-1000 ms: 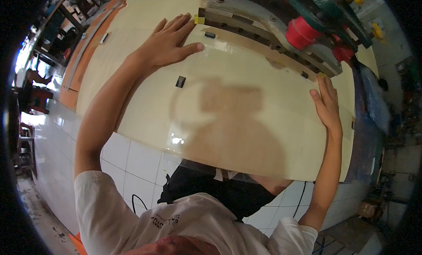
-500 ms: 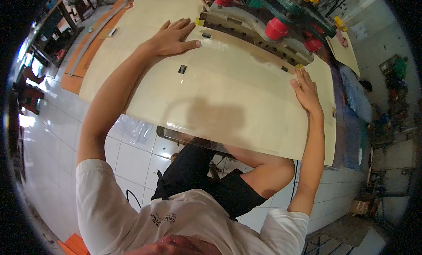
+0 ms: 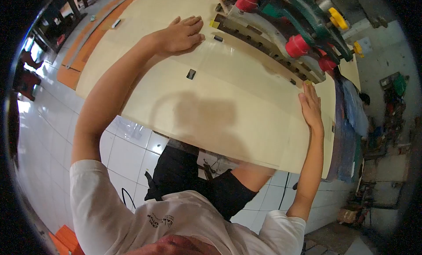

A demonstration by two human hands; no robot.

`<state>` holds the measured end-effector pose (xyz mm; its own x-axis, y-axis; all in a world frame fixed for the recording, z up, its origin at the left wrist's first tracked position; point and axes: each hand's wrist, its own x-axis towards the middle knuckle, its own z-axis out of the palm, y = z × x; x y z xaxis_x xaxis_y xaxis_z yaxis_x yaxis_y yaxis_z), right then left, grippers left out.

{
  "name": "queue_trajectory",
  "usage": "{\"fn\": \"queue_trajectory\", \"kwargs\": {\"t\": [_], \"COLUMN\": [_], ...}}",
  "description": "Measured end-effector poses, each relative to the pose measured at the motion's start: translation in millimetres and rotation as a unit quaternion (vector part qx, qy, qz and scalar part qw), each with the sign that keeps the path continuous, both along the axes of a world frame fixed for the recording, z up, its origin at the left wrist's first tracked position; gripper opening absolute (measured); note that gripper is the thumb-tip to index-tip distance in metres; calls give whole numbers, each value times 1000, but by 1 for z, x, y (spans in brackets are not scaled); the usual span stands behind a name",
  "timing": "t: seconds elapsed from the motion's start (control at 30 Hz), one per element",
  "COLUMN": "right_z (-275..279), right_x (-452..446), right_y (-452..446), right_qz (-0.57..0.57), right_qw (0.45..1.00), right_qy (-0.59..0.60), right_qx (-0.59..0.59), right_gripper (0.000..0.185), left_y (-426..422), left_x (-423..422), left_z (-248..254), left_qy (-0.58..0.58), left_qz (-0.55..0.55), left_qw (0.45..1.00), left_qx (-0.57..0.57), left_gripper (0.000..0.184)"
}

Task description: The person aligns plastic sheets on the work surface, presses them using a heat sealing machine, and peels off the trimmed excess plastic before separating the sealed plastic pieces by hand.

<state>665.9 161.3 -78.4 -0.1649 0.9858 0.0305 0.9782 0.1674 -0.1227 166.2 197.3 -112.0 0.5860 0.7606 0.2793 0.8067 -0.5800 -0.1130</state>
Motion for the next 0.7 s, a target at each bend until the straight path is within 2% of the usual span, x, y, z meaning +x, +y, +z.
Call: {"fn": "queue_trajectory", "kwargs": {"t": [0.07,0.1,0.17,0.27,0.57,0.7], "right_z": [-2,-3,-4,-2,-6,-7], "right_x": [3,6,9,4,9,9], "right_y": [2,4,5,3,4,4], "right_qz": [10,10,24,12,15,14], "right_qw": [1000,1000,999,1000,1000,1000], "right_qy": [18,19,21,23,26,20], "right_qx": [7,3,9,3,6,6], "right_gripper": [64,64,66,68,70,74], "left_y": [1,1,-6,-11,-11,-12], "left_x": [3,6,12,16,14,10], "left_z": [-6,-7,-5,4,3,23], "left_qy": [-77,-76,-123,-94,-136,-113], "left_qz": [34,34,97,128,135,125], "left_qw": [996,997,987,985,980,978], "left_qx": [10,6,-29,-71,-47,-124], "left_gripper": [39,39,52,61,60,65]}}
